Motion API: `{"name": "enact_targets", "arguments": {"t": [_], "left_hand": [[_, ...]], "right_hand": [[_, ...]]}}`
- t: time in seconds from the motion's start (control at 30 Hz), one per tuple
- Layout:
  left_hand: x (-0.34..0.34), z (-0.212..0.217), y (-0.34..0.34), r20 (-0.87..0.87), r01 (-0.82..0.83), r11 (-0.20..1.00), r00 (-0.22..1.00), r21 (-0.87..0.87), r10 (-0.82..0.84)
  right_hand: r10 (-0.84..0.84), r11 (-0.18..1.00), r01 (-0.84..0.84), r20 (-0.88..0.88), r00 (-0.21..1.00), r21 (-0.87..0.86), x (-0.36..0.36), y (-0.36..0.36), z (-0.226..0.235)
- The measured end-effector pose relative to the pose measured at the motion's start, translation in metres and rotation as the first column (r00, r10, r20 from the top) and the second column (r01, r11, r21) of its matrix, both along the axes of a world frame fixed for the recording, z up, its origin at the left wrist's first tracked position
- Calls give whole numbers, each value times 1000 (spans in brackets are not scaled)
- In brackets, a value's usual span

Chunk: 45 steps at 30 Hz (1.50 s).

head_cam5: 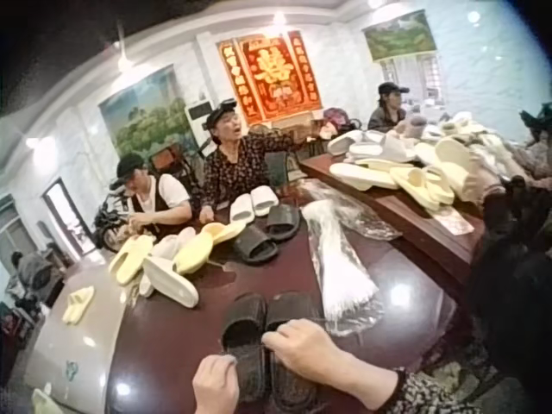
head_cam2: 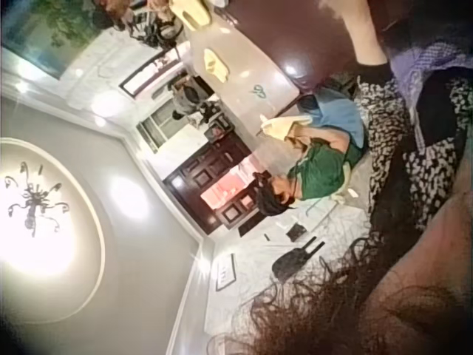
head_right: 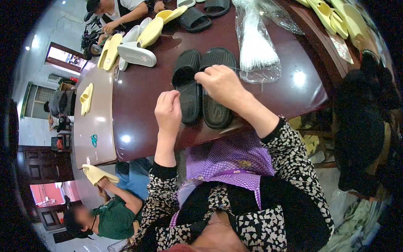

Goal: The person pairs slippers together by pulling plastic ties from a bundle and threading them through each pair of slippers by hand.

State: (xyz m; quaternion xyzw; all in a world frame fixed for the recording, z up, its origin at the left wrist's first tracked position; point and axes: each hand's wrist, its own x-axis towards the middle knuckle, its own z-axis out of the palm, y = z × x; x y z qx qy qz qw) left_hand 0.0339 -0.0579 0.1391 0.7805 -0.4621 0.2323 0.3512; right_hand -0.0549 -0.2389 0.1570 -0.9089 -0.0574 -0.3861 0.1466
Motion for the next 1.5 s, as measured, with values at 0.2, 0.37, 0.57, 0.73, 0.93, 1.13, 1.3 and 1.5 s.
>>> {"name": "enact_targets", "arguments": {"t": [0.2,0.37,0.57,0.73,0.93,1.13,1.3,1.5], "left_hand": [[-16,8,28,-83,83,990,992,-118,-93],[-31,13,33,-108,187,977,974,-107,-198],[-56,17,45,-138,342,937,927,-70,-349],[-49,2,40,-102,328,945,940,-4,-327],[-19,-7,21,126,194,981,972,29,-196],[-5,9,13,273,47,999,961,-21,-40],[-20,13,18,281,75,996,958,-55,-57],[-21,1,21,205,103,993,975,-54,-90]], "right_hand": [[-7,1000,7,20,1000,25,-46,3,21],[42,999,-40,-82,996,32,-74,22,28],[175,983,-159,-203,963,92,-88,38,21],[293,954,-262,-279,914,143,-76,29,-4],[171,985,-171,-390,905,35,-39,8,-13],[62,998,-68,-354,933,-5,-5,-5,-7],[38,999,-32,-387,921,22,-14,-4,-5],[36,999,-22,-372,928,41,-17,-5,-11]]}}
